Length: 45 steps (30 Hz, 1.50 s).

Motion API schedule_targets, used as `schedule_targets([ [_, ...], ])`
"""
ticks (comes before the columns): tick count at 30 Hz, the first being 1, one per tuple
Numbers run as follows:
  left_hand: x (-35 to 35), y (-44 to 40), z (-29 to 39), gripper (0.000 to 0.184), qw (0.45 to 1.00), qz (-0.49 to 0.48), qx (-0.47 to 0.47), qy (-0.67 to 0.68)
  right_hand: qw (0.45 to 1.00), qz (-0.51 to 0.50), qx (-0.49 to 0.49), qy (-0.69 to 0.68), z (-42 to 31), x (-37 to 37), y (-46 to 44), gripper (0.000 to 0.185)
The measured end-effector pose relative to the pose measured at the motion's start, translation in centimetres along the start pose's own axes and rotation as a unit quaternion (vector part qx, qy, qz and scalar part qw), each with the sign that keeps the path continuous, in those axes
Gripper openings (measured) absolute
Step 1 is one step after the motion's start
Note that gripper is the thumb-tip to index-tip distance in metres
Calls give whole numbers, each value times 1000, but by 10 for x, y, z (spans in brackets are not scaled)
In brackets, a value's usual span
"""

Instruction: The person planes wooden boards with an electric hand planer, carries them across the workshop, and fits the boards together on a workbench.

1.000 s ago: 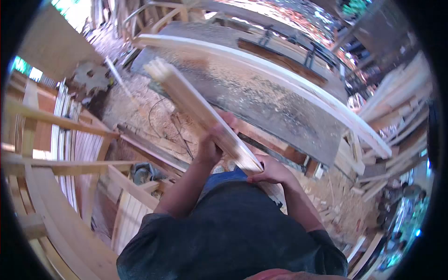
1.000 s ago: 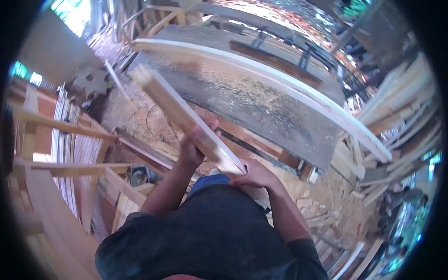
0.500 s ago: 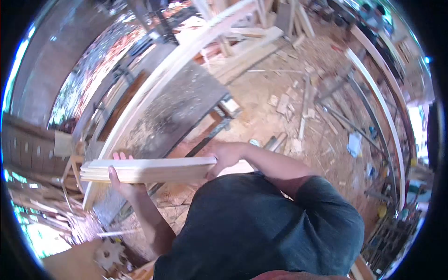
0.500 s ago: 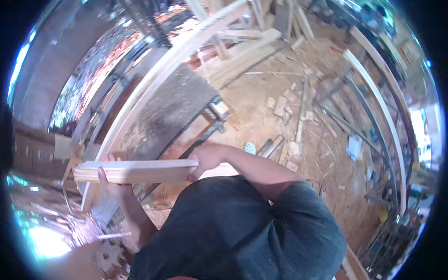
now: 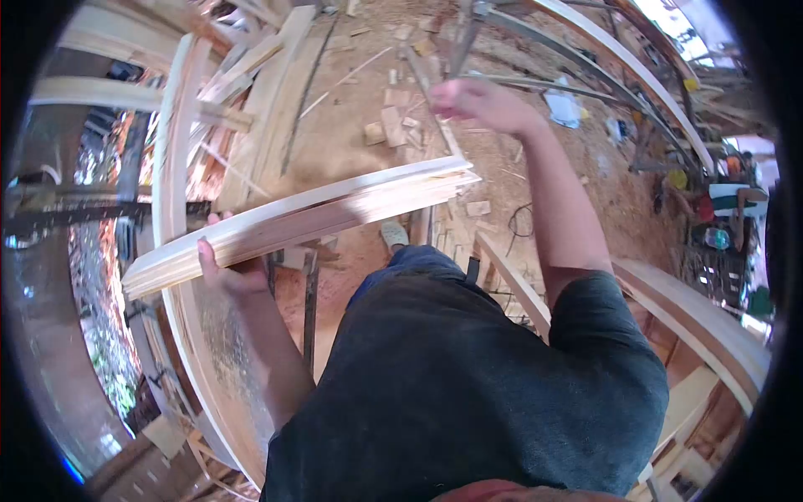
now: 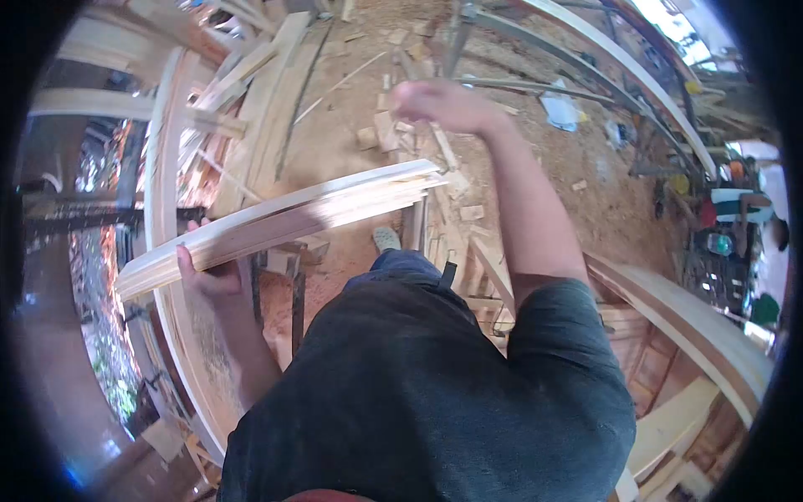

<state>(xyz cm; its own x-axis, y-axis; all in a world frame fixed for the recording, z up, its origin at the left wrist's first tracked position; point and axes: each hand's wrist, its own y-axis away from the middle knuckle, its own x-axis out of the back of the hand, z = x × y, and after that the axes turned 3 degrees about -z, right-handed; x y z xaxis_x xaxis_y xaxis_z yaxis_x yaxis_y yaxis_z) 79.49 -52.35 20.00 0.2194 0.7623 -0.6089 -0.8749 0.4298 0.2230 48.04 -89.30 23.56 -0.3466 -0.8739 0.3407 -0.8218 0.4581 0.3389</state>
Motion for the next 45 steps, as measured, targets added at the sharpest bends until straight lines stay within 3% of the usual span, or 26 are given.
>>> schedule_targets([
  [3, -29, -15, -7, 63, 1000, -11, 11, -13, 965, 187, -104, -155, 45, 34, 52, 78],
  [5, -44, -20, -18, 64, 1000, -7, 0, -25, 892, 276, -140, -330, 74, 18, 78, 88],
  [6, -36, -34, -26, 67, 999, -28, 34, -11, 872, 271, -128, -387, 98, 6, 83, 100],
  [10, -54, -61, -64, 69, 991, -79, 105, 3, 832, 249, -141, -474, 106, -43, 59, 103],
  [13, -71, -72, -85, 70, 986, -91, 139, 7, 875, 124, -135, -448, 90, -53, 37, 101],
  [14, -87, -71, -85, 71, 989, -77, 130, 3, 864, 117, -131, -471, 97, -50, 34, 101],
  [18, -122, -74, -95, 78, 991, -74, 107, -22, 812, 186, -112, -541, 58, -43, 36, 97],
  [21, -136, -88, -96, 79, 989, -98, 110, -26, 810, 180, -116, -546, 68, -43, 27, 96],
  [24, -147, -109, -102, 76, 983, -116, 138, -24, 898, 96, -125, -412, 97, -55, 16, 91],
  [29, -175, -142, -134, 80, 981, -119, 136, -74, 969, 18, -83, -233, 105, -27, -3, 48],
  [32, -207, -179, -156, 84, 970, -165, 174, -51, 966, 20, -86, -244, 106, 15, -21, 43],
  [33, -221, -188, -160, 85, 962, -188, 193, -44, 960, 24, -94, -264, 105, 27, -25, 43],
  [34, -238, -191, -170, 74, 967, -169, 181, -65, 974, 33, -73, -212, 106, 38, -27, 37],
  [37, -295, -202, -193, 63, 947, -249, 191, -74, 951, 108, -118, -266, 103, 66, -16, 30],
  [38, -305, -215, -206, 60, 936, -256, 230, -78, 964, 117, -107, -213, 103, 70, -7, 31],
  [45, -404, -204, -276, 61, 860, -407, 302, -63, 949, 262, -117, -131, 77, 71, 53, 51],
])
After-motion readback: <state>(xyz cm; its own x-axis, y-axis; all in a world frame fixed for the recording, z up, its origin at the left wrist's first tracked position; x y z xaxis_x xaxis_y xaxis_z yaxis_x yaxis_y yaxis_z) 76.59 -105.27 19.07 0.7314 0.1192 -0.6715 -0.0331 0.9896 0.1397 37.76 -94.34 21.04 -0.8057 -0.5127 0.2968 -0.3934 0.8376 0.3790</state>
